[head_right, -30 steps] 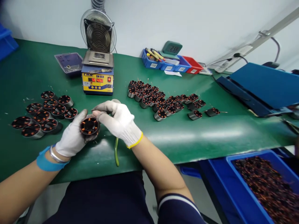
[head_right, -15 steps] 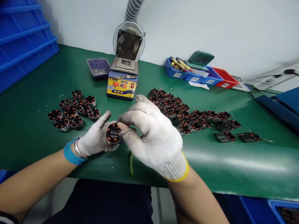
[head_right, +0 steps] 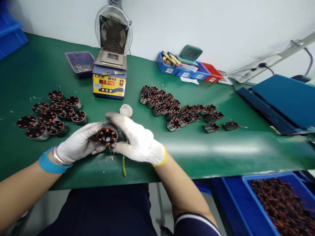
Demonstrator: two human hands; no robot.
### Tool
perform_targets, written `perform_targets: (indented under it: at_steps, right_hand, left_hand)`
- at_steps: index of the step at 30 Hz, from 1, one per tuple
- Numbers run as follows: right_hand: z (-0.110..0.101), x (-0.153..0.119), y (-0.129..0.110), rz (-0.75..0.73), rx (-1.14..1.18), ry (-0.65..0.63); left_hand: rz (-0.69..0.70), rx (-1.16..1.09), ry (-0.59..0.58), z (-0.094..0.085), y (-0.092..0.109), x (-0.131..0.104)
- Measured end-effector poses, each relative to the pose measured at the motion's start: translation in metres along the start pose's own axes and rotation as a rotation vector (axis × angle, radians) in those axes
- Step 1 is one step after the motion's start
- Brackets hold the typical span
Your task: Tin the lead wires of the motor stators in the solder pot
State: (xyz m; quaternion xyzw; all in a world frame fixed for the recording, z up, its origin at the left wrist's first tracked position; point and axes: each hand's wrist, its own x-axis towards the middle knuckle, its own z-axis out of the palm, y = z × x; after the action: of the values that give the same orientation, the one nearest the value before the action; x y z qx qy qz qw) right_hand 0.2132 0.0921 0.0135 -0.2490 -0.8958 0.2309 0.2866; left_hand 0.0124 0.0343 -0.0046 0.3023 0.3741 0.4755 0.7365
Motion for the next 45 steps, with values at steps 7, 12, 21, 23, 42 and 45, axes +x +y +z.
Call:
perform_targets:
  at_steps: [7,12,21,23,42,45]
  right_hand:
    - [0.018,0.000,0.020,-0.259,-0.224,0.169]
    - [0.007,-0.002,0.025,-0.203,-0.335,0.259]
    - [0.015,-0.008,0.020,-0.109,-0.151,0.391]
    - [0.016,-0.010,0.018,-0.046,-0.110,0.410]
    - [0.014,-0.015,0.015,0.033,-0.133,0.412]
    - [0.018,-0.015,0.014,0.011,-0.154,0.416]
  left_hand:
    - [0.345,0.597,0.386,0.006,0.004,0.003]
    - [0.214,0.727,0.116,-0.004,0.014,-0.003]
    - [0.188,0.512,0.209,0.012,-0.006,-0.002]
    - [0.314,0.324,0.300,0.014,-0.005,-0.007]
    - [0.507,0.128,0.498,0.014,-0.004,-0.009]
    - [0.201,0.324,0.397,0.019,-0.006,-0.002]
